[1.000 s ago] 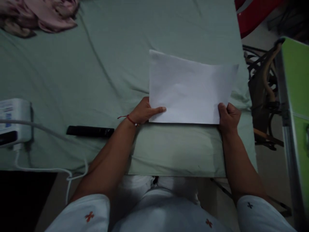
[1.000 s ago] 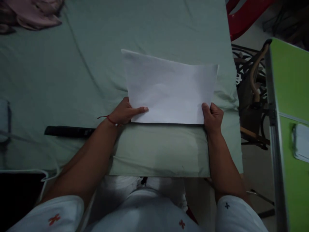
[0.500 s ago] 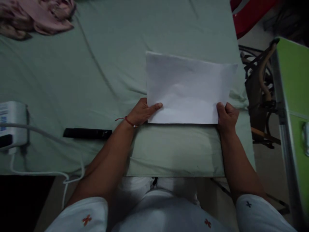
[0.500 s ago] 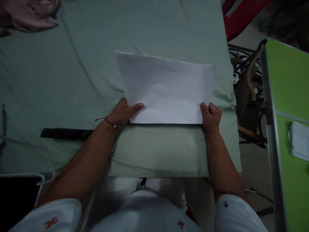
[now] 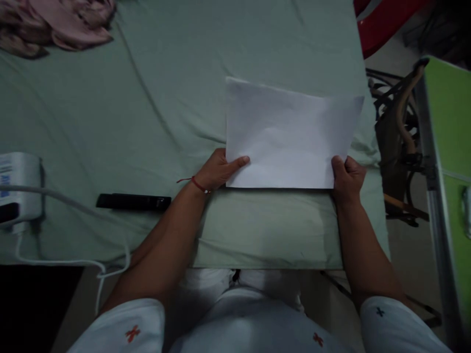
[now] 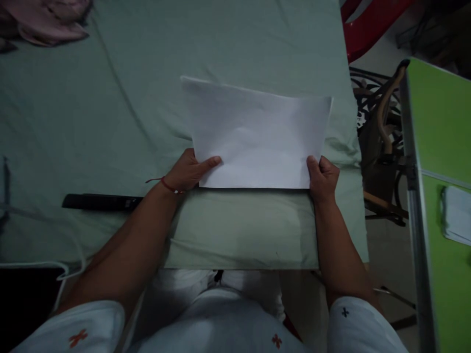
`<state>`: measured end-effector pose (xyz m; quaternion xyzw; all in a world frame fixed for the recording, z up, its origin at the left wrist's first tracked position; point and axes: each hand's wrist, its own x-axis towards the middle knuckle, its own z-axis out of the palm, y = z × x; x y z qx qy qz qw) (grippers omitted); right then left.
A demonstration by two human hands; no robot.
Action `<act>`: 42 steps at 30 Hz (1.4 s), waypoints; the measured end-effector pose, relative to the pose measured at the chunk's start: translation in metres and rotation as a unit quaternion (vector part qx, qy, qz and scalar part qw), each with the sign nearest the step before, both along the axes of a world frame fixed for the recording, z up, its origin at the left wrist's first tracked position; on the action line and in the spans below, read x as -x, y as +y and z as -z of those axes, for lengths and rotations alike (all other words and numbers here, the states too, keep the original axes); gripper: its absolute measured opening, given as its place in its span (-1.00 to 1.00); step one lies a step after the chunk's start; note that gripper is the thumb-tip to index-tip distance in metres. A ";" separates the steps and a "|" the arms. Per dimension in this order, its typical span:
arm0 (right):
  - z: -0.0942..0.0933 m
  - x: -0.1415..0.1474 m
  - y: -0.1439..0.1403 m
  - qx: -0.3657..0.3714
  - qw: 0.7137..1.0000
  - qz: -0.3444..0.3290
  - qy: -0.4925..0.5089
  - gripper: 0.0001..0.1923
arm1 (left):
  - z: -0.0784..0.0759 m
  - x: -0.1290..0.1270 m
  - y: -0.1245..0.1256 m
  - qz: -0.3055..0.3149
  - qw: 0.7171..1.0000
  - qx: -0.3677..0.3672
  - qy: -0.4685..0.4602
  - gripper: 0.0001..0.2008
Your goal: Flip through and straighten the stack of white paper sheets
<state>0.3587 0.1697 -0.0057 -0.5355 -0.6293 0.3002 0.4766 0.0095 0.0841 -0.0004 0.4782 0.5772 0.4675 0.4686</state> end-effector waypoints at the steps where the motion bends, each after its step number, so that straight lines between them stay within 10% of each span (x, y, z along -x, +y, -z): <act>1: 0.000 0.000 0.000 0.003 1.000 0.003 0.000 -0.34 | 0.000 0.000 0.000 0.000 1.000 -0.001 0.001 -0.30; 42: -0.002 0.001 0.000 0.005 1.000 0.002 0.014 -0.35 | -0.007 0.000 -0.001 0.011 1.000 0.018 0.010 -0.27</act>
